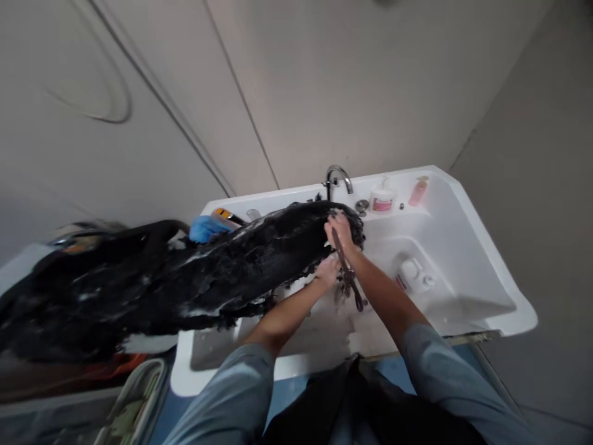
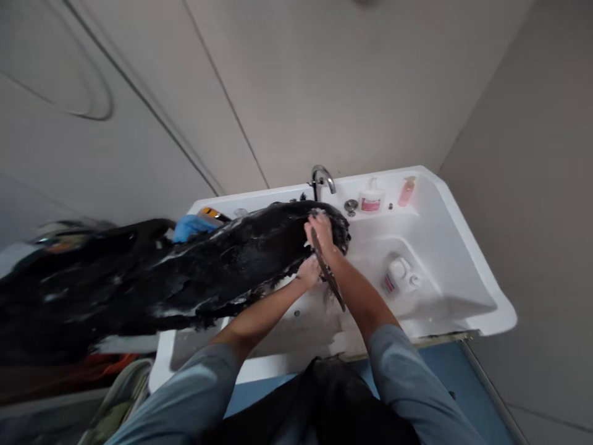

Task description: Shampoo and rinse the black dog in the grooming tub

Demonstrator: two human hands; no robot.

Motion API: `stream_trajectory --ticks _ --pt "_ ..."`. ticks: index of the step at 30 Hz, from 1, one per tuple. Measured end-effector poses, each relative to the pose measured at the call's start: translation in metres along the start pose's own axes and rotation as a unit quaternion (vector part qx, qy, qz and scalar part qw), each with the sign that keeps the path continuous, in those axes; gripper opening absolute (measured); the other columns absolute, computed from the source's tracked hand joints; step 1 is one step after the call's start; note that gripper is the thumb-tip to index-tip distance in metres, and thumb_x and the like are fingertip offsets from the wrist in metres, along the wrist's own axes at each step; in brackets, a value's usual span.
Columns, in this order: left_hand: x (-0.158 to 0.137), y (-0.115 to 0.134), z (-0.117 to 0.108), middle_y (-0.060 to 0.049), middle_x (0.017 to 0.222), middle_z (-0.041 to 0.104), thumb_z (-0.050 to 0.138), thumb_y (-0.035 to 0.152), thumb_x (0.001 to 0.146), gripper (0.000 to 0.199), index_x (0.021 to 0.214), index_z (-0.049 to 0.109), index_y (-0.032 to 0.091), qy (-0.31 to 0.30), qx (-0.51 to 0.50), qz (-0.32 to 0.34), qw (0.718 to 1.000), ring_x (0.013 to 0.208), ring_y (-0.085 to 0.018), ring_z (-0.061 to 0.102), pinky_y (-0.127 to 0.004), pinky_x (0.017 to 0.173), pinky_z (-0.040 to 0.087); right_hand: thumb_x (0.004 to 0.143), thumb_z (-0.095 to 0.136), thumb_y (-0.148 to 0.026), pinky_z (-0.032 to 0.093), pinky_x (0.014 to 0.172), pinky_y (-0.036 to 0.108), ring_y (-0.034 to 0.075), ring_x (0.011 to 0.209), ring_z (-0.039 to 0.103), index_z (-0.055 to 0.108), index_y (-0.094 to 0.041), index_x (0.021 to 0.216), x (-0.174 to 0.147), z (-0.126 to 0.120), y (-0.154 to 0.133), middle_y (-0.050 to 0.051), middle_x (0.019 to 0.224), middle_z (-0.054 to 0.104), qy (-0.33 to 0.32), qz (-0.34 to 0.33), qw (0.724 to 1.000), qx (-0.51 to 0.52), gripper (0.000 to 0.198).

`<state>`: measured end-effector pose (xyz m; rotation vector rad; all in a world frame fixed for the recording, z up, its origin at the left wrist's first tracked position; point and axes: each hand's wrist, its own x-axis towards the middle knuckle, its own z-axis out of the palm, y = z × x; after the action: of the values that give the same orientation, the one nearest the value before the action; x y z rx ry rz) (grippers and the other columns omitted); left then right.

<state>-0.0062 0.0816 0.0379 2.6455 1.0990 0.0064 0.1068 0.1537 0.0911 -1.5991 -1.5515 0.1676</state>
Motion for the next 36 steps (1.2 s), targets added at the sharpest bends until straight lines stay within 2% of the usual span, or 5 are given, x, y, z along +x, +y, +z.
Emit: stream_trajectory --ticks 3,8,13,25,36 --pt "-0.093 -0.040 -0.009 -0.025 0.166 0.051 0.075 0.034 0.091 0.064 0.150 0.064 0.011 0.021 -0.001 -0.001 1.000 0.154 -0.038 0.050 -0.053 0.126 0.046 0.102 0.046 -0.018 0.045 0.118 0.047 0.031 0.121 0.066 0.079 -0.012 0.106 0.025 0.005 -0.053 0.018 0.121 0.078 -0.045 -0.015 0.996 -0.079 0.033" --pt "-0.237 -0.120 -0.082 -0.027 0.153 0.062 0.061 0.041 0.099 0.058 0.148 0.063 0.010 0.285 0.082 -0.157 0.942 0.145 -0.039 0.058 -0.058 0.123 0.046 0.104 0.052 -0.020 0.045 0.117 0.041 0.029 0.124 0.067 0.077 -0.012 0.123 -0.005 0.046 -0.177 0.017 0.129 0.077 -0.137 -0.223 0.961 -0.091 0.032" --pt "-0.287 -0.183 -0.146 -0.035 0.170 0.038 0.080 0.048 0.080 0.109 0.165 0.037 -0.005 0.198 0.127 -0.324 0.916 0.162 -0.049 0.031 -0.063 0.133 0.025 0.103 0.057 -0.020 0.045 0.120 0.045 0.033 0.137 0.062 0.075 -0.005 0.127 -0.073 0.087 -0.270 0.025 0.142 0.070 -0.239 -0.385 0.888 -0.084 0.034" --pt "-0.140 -0.143 -0.218 -0.029 0.156 0.056 0.090 0.060 0.072 0.111 0.162 0.049 0.009 0.041 0.149 -0.141 0.978 0.145 -0.045 0.056 -0.048 0.124 0.041 0.105 0.060 -0.034 0.048 0.119 0.047 0.034 0.139 0.062 0.073 -0.011 0.135 -0.018 0.034 -0.172 0.021 0.145 0.071 -0.134 -0.229 0.956 -0.125 0.039" --pt "0.018 -0.059 -0.217 -0.025 0.153 0.063 0.097 0.063 0.059 0.107 0.148 0.066 0.014 -0.032 0.128 -0.124 0.983 0.144 -0.044 0.058 -0.047 0.123 0.044 0.101 0.052 -0.020 0.056 0.108 0.039 0.030 0.115 0.075 0.082 -0.016 0.104 0.040 -0.017 -0.028 0.016 0.116 0.082 -0.091 -0.086 0.988 -0.092 0.031"
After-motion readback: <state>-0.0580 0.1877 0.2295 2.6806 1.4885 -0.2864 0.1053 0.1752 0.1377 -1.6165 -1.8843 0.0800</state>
